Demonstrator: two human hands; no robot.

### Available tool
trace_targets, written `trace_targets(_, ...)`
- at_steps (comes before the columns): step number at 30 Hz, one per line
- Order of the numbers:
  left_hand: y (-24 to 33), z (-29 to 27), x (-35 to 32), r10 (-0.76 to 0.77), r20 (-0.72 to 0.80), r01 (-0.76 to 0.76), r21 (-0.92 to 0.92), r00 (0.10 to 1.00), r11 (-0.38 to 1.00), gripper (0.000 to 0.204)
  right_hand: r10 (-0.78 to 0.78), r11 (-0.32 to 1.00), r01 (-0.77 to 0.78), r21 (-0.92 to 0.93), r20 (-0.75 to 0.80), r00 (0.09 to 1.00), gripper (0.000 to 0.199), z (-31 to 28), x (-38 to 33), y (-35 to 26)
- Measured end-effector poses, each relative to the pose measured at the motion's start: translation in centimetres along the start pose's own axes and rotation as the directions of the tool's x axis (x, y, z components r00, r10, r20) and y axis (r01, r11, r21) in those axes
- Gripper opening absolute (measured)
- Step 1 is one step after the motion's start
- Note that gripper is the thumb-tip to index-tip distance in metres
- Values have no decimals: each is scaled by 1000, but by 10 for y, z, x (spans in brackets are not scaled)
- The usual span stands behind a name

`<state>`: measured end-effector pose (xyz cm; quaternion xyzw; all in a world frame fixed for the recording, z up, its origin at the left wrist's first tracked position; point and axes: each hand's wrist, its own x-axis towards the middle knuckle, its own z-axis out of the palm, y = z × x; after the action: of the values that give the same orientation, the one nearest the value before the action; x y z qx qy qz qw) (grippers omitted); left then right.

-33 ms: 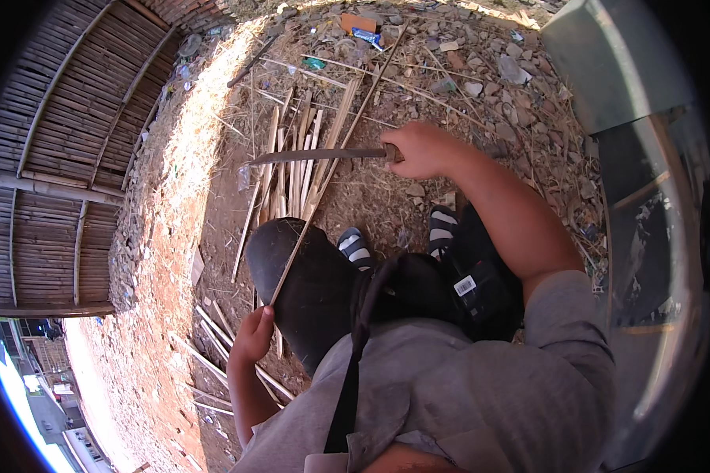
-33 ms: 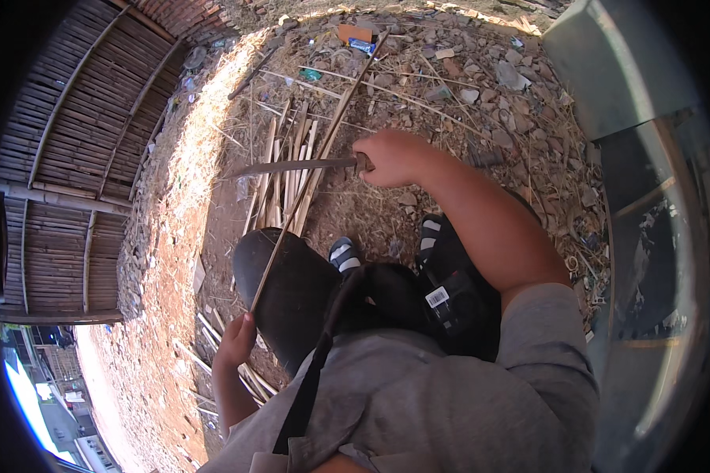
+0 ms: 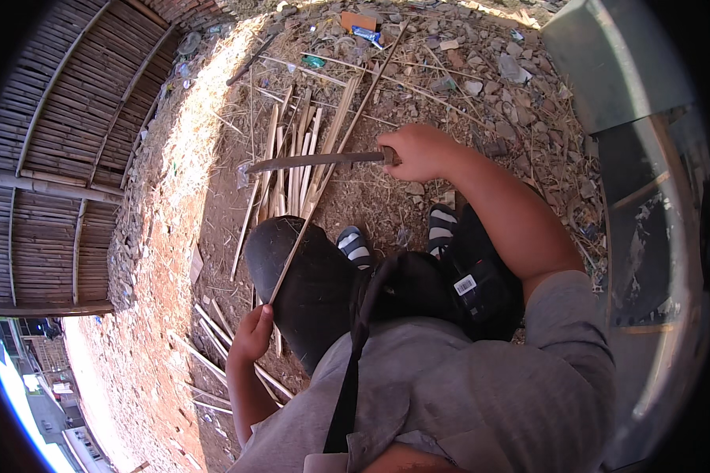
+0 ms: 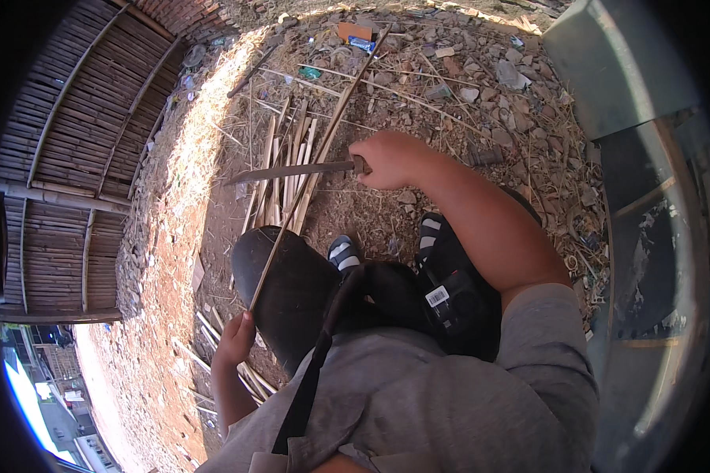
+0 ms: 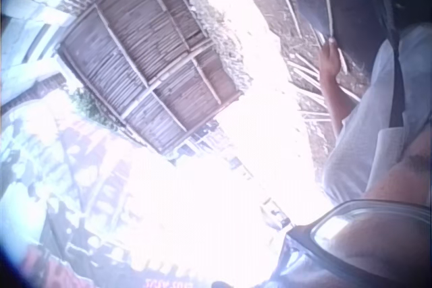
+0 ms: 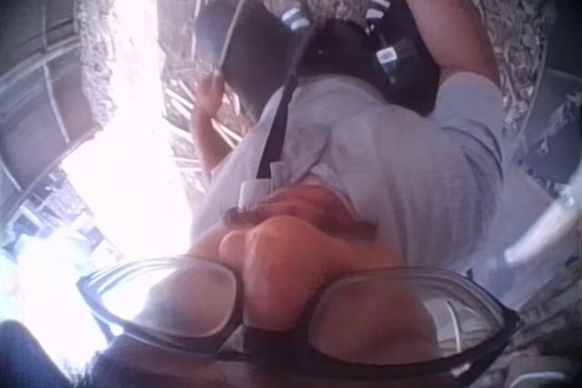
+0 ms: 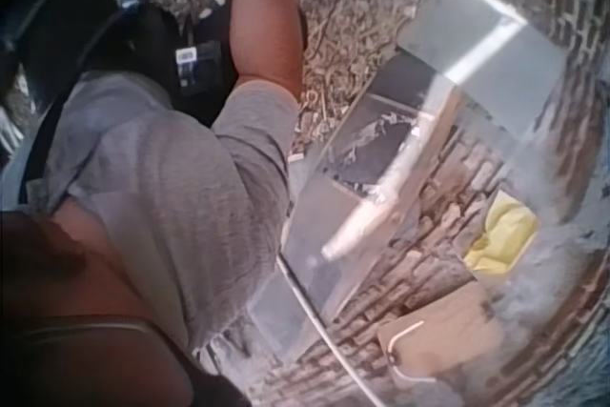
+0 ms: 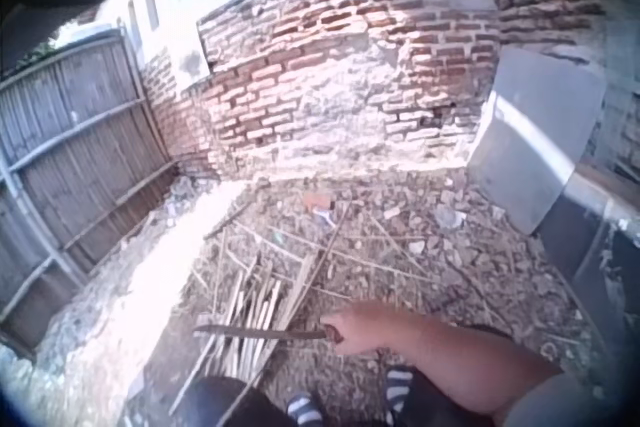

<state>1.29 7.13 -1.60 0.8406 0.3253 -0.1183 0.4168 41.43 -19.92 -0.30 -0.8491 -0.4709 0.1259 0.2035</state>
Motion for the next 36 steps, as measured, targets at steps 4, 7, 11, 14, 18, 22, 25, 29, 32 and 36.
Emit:
trace_targets(4, -5, 2, 0, 48, -2, -48, 30, 999, 998, 55, -10, 999, 16, -40, 147, 989, 26, 3, 0, -11)
trace_targets(7, 3, 2, 0, 33, -14, -32, 45, 999, 998, 58, 59, 998, -63, 20, 132, 990, 27, 7, 4, 18)
trace_targets(11, 8, -1, -3, 22, -28, -20, 65, 999, 998, 60, 123, 992, -124, 34, 25, 992, 28, 0, 15, 18)
trace_targets(14, 9, 0, -6, 36, -35, -32, 92, 999, 995, 61, 17, 1000, -16, -21, 54, 998, 28, 2, 5, -4)
trace_targets(18, 13, 0, -7, 33, -28, -30, 102, 999, 994, 61, 38, 997, -26, -69, 168, 985, 30, 0, 0, -16)
trace_targets(22, 23, 2, -7, 31, -48, -26, 96, 998, 995, 60, 114, 993, -117, 18, 119, 986, 32, 5, 11, 27)
trace_targets(25, 9, 5, -6, 58, -81, -48, 123, 995, 991, 59, 73, 997, -71, -23, 116, 991, 32, 0, 13, 13)
trace_targets(29, 12, 2, -9, 32, -64, -24, 132, 997, 991, 60, 38, 997, -24, -68, 212, 976, 35, -6, 7, -19)
trace_targets(32, 19, 0, -4, -42, -24, 45, 126, 999, 991, 61, 160, 987, -164, -1, 213, 964, 35, 3, 14, 19)
trace_targets(36, 14, 2, -7, 11, -65, 0, 172, 998, 985, 61, 218, 975, -221, 1, 180, 959, 34, -6, 20, 24)
